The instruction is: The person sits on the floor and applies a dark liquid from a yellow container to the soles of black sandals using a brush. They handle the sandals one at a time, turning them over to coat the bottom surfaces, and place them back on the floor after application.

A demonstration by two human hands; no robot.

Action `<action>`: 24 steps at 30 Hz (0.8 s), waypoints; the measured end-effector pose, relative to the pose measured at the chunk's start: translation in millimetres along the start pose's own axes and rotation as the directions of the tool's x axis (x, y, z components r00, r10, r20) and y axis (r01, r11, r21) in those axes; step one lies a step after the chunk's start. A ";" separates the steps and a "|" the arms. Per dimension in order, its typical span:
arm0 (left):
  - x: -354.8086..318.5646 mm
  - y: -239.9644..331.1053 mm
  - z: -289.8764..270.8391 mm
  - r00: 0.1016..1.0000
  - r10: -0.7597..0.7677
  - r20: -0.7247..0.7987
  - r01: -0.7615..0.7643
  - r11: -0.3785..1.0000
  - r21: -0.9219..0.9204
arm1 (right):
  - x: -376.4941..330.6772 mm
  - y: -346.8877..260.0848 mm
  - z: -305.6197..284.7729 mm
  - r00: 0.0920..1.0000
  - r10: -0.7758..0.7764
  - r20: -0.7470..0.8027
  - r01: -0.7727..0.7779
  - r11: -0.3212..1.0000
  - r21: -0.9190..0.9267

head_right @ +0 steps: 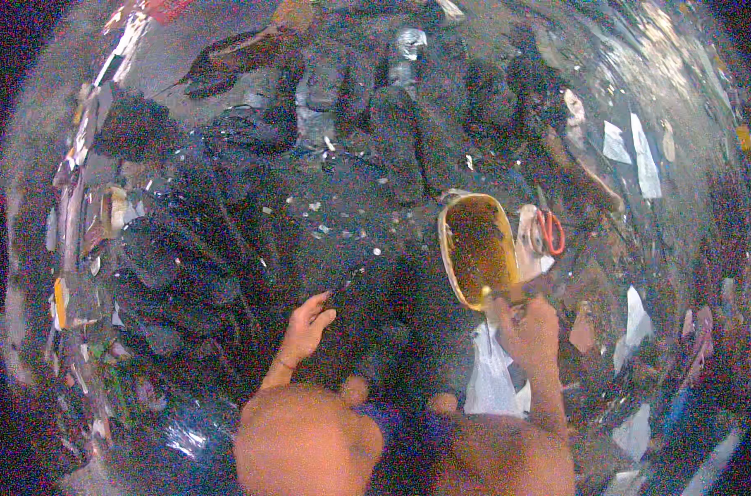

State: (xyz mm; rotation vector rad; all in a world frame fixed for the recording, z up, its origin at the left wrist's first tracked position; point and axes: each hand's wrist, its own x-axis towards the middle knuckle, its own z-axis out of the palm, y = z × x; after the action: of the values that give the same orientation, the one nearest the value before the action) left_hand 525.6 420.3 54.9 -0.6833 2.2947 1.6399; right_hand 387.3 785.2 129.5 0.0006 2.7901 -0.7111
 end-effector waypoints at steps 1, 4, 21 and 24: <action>-1.0 -10.7 1.6 0.999 0.036 -0.001 -0.036 0.985 0.170 | -3.9 -7.5 -2.6 0.985 0.040 0.169 -0.028 0.997 -0.072; -3.4 -12.1 18.2 0.920 0.362 -0.152 -0.260 0.852 0.454 | -18.3 -0.4 -8.4 0.994 -0.104 -0.041 0.105 0.994 0.032; 108.2 40.8 71.5 0.871 0.382 0.309 -0.491 0.703 0.515 | 18.1 -63.2 15.6 0.986 -0.166 0.017 0.102 0.681 0.725; 117.6 92.4 69.4 0.962 0.082 0.261 0.057 0.872 -0.486 | 38.5 -98.4 7.2 0.957 -0.222 -0.184 0.285 0.625 0.727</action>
State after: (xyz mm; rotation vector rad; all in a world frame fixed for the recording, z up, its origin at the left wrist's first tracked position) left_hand 372.7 482.1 54.5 -0.4906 1.7002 2.1961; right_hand 345.5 692.8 160.0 -0.2203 2.3502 -1.9297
